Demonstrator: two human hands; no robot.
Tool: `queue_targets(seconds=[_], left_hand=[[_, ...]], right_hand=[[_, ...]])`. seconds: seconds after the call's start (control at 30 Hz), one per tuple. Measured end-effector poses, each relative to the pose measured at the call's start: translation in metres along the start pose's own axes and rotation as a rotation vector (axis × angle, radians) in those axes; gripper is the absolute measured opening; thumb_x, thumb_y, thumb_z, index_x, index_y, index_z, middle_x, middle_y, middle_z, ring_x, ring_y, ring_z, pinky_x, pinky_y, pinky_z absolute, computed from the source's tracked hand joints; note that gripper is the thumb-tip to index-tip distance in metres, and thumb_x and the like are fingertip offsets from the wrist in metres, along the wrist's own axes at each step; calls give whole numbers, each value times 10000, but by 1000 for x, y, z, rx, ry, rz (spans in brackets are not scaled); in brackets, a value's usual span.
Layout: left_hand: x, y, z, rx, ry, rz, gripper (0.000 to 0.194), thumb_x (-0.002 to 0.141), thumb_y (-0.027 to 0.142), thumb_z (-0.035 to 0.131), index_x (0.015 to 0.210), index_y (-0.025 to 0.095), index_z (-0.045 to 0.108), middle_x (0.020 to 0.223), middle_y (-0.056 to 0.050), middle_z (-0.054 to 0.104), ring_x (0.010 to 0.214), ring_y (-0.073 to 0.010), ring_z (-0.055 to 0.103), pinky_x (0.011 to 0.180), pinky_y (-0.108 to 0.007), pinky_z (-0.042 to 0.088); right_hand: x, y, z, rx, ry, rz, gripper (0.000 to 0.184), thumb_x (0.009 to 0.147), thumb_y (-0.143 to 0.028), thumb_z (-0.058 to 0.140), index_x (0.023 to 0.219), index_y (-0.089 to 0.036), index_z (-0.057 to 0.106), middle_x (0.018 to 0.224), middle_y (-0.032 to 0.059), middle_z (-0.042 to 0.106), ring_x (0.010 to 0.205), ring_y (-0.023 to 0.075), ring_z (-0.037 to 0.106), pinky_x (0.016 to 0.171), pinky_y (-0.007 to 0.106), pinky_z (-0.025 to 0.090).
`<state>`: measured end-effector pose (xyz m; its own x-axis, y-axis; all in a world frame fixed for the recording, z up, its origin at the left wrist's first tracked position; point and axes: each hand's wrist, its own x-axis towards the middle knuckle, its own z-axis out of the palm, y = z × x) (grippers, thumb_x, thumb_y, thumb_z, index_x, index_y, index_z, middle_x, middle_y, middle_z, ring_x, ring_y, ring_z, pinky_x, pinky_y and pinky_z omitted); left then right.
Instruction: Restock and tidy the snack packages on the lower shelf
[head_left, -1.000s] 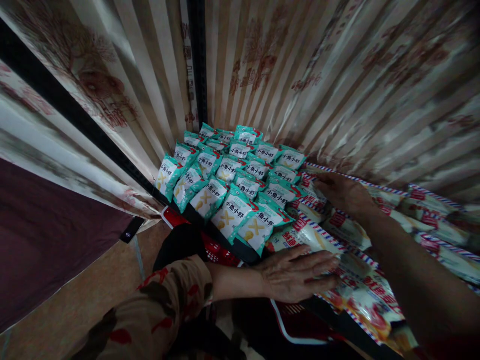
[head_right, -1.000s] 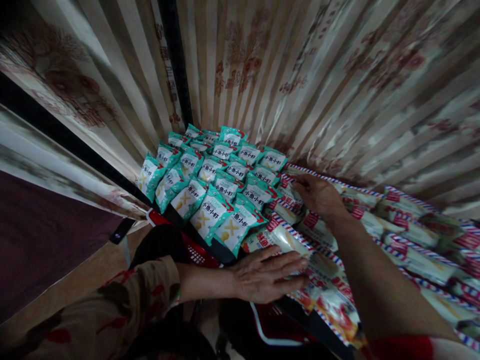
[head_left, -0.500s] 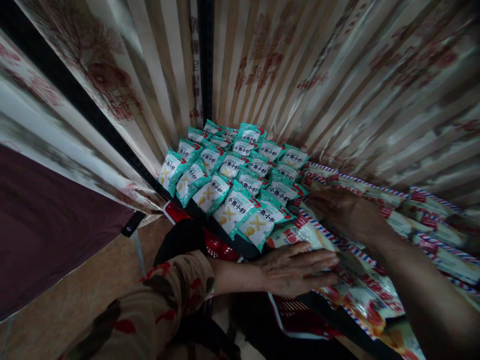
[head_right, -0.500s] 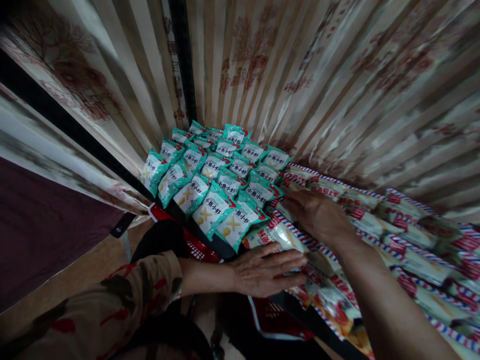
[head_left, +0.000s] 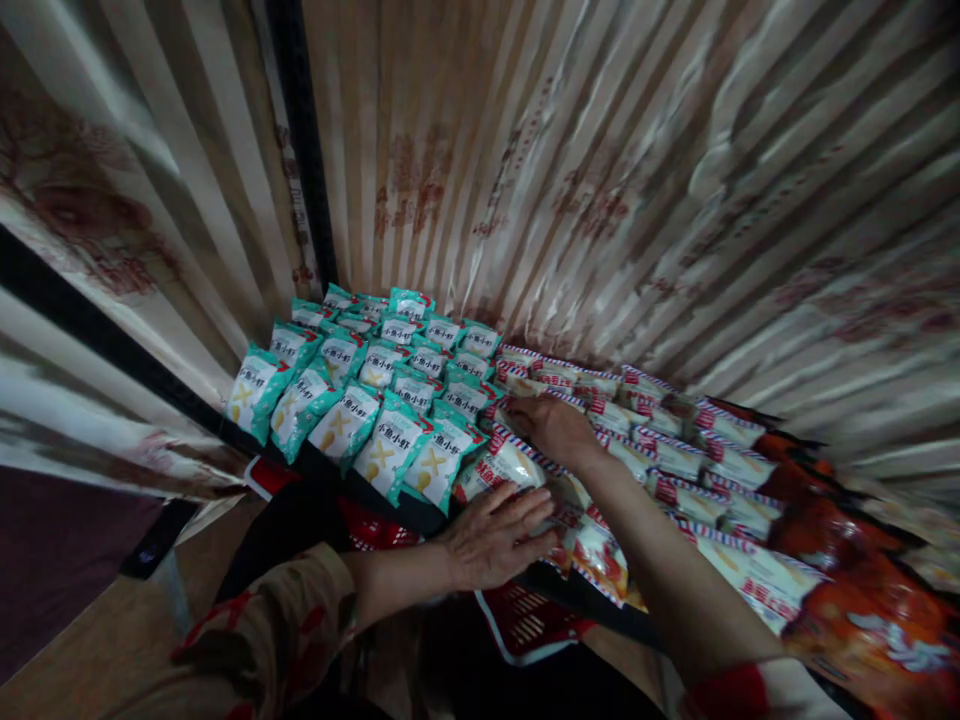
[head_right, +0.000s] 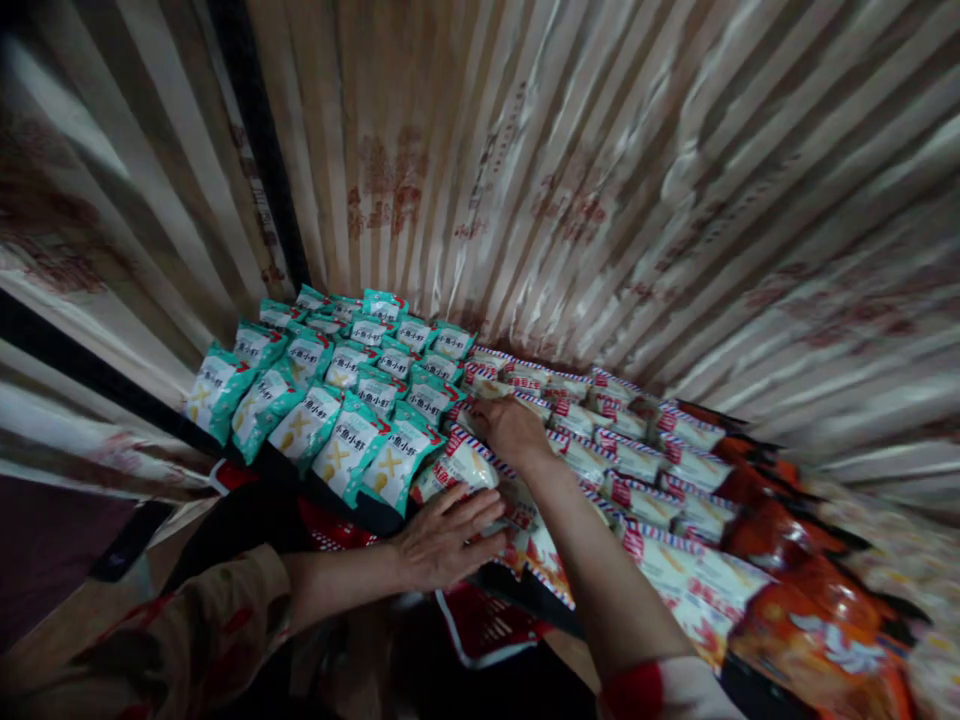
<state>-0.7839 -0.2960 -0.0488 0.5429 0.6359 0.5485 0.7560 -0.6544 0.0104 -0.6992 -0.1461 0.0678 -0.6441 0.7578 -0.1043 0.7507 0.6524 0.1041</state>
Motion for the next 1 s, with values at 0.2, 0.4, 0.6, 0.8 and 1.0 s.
queue_targets(seconds=[0.2, 0.4, 0.6, 0.8, 1.0], left_hand=[[0, 2, -5, -6, 29, -41, 377, 876, 294, 474, 1241, 198, 482, 1414, -94, 405, 1369, -236, 224, 1120, -447, 139], [-3, 3, -6, 7, 51, -107, 378, 873, 308, 476, 1238, 210, 486, 1459, -92, 332, 1373, -252, 212, 1122, -452, 90], [-1, 3, -4, 50, 51, -112, 441, 891, 334, 443, 1313, 210, 429, 1422, -64, 399, 1372, -239, 212, 1128, -423, 22], [1, 4, -3, 61, 44, -103, 384, 881, 325, 455, 1236, 189, 513, 1369, -66, 466, 1373, -248, 206, 1129, -432, 27], [0, 4, -2, 82, 52, -118, 458, 885, 340, 449, 1325, 214, 430, 1468, -64, 323, 1378, -245, 192, 1126, -430, 49]], right_hand=[[5, -4, -5, -32, -84, 45, 295, 906, -298, 392, 990, -230, 667, 936, 71, 690, 915, 198, 602, 756, 260, 415], [7, -7, -1, -67, -78, 92, 312, 918, -267, 359, 1043, -189, 634, 959, 105, 683, 973, 215, 576, 788, 277, 419], [4, -8, -3, -50, -87, 115, 270, 901, -271, 408, 1045, -210, 628, 1024, 88, 673, 960, 201, 600, 838, 280, 421], [8, -8, -7, -28, -91, 168, 269, 839, -287, 498, 1040, -164, 628, 1023, 124, 677, 984, 240, 606, 781, 290, 455], [14, 3, -6, 30, -132, 151, 277, 819, -229, 485, 1038, -255, 651, 1027, 38, 693, 948, 194, 634, 738, 255, 459]])
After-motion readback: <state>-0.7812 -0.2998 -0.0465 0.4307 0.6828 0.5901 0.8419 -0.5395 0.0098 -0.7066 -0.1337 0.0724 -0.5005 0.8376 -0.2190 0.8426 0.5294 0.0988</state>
